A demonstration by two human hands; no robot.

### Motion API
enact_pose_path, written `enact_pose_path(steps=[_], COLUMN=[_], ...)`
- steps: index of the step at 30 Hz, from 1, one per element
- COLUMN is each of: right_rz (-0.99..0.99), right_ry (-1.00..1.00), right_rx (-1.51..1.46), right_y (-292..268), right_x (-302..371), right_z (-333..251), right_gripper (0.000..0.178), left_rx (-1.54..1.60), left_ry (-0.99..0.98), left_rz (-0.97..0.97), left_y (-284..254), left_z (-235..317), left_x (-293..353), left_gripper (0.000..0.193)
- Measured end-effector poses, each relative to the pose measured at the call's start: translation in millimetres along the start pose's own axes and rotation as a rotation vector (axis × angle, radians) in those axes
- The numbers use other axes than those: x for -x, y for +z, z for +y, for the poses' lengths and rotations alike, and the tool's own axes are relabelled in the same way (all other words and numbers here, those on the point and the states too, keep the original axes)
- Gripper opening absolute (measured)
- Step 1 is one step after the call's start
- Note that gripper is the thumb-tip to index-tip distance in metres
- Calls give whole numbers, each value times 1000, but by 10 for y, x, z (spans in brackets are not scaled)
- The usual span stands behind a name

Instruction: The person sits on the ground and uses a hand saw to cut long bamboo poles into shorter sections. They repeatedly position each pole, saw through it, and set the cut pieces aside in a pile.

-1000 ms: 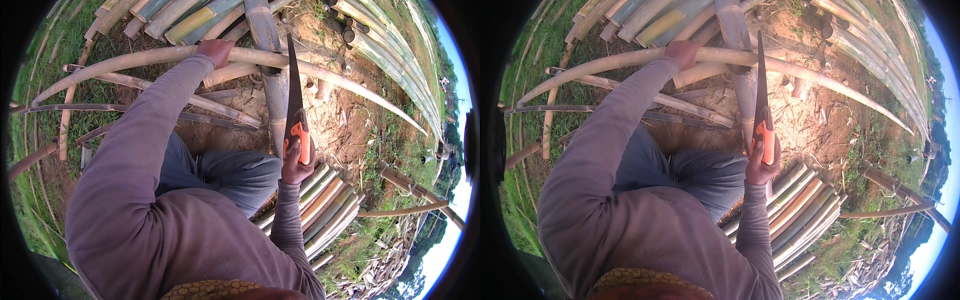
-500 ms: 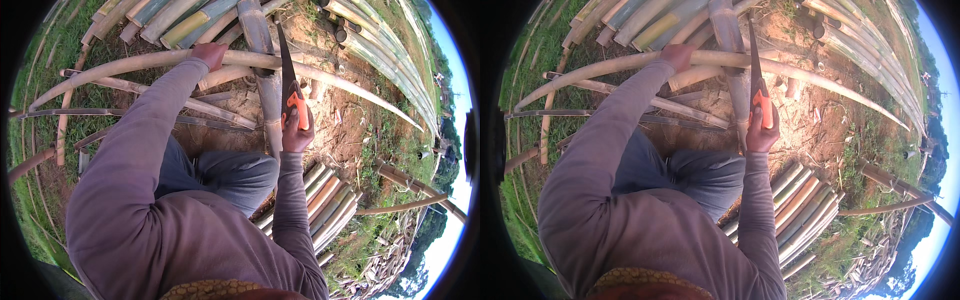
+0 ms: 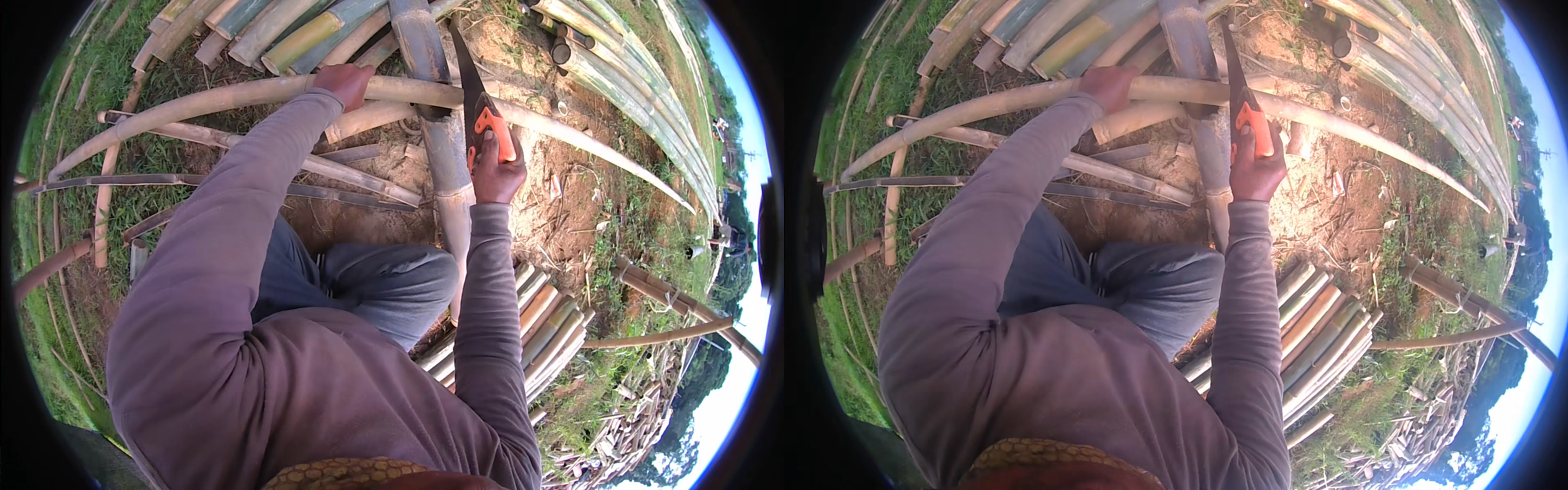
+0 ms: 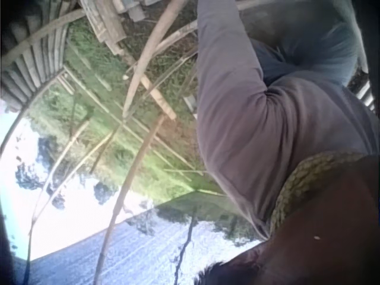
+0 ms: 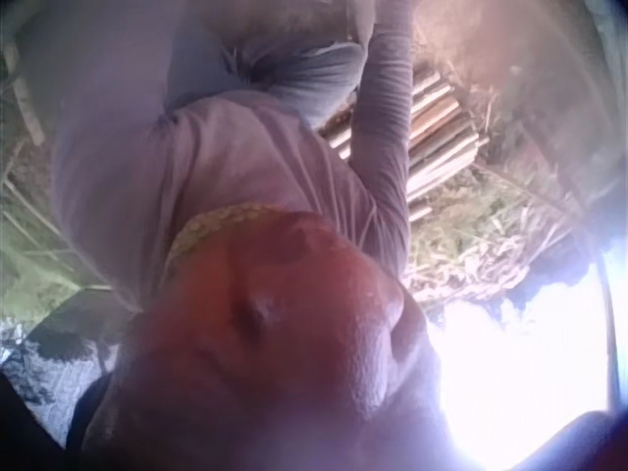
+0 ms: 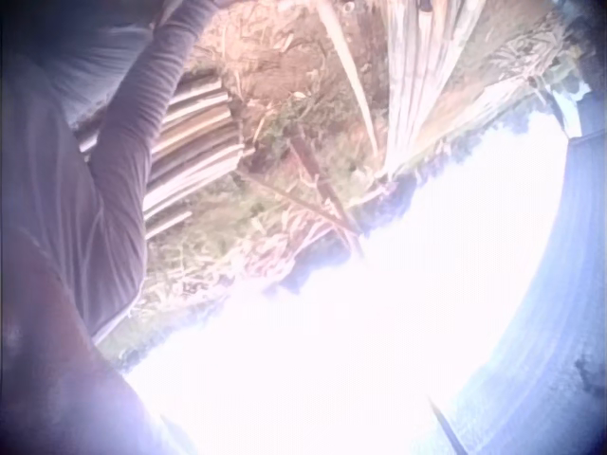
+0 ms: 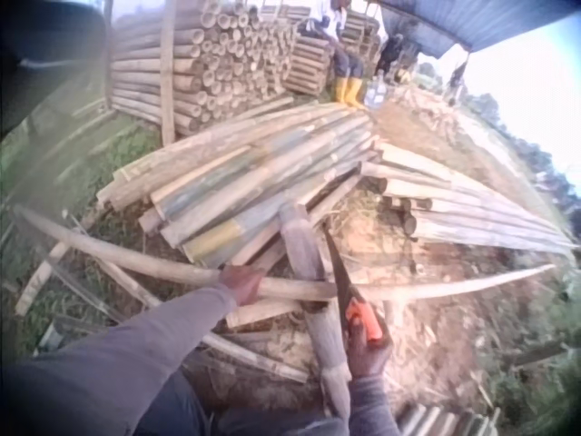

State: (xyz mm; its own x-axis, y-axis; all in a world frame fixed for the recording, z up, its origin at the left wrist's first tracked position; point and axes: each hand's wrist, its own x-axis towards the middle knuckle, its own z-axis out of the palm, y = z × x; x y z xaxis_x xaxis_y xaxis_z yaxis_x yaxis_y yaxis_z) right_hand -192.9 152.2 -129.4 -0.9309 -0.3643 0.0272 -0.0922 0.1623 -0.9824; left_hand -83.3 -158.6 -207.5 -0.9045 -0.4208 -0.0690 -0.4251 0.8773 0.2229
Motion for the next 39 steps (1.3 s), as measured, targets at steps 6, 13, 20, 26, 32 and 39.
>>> enact_pose_path(steps=[6,13,20,26,32,39], right_rz=[107,79,56,74,-11,18], right_ry=[-151,-23,-172,-35,-35,-71], right_rx=[63,5,86,-72,21,15], right_y=[-819,-200,-85,-759,-12,-453], right_x=[1771,607,279,1960,21,1185], right_z=[226,167,226,32,-13,125], right_gripper=[46,40,33,58,29,48], left_rx=[18,15,8,13,-6,-12], left_ry=[-81,-37,-6,-85,-22,-59], left_rz=[-58,-63,16,-84,-63,-41], left_y=[23,64,25,53,148,59], left_z=[-29,80,11,-6,45,-33], left_x=[101,123,58,96,18,69], left_gripper=[38,35,27,37,40,43])
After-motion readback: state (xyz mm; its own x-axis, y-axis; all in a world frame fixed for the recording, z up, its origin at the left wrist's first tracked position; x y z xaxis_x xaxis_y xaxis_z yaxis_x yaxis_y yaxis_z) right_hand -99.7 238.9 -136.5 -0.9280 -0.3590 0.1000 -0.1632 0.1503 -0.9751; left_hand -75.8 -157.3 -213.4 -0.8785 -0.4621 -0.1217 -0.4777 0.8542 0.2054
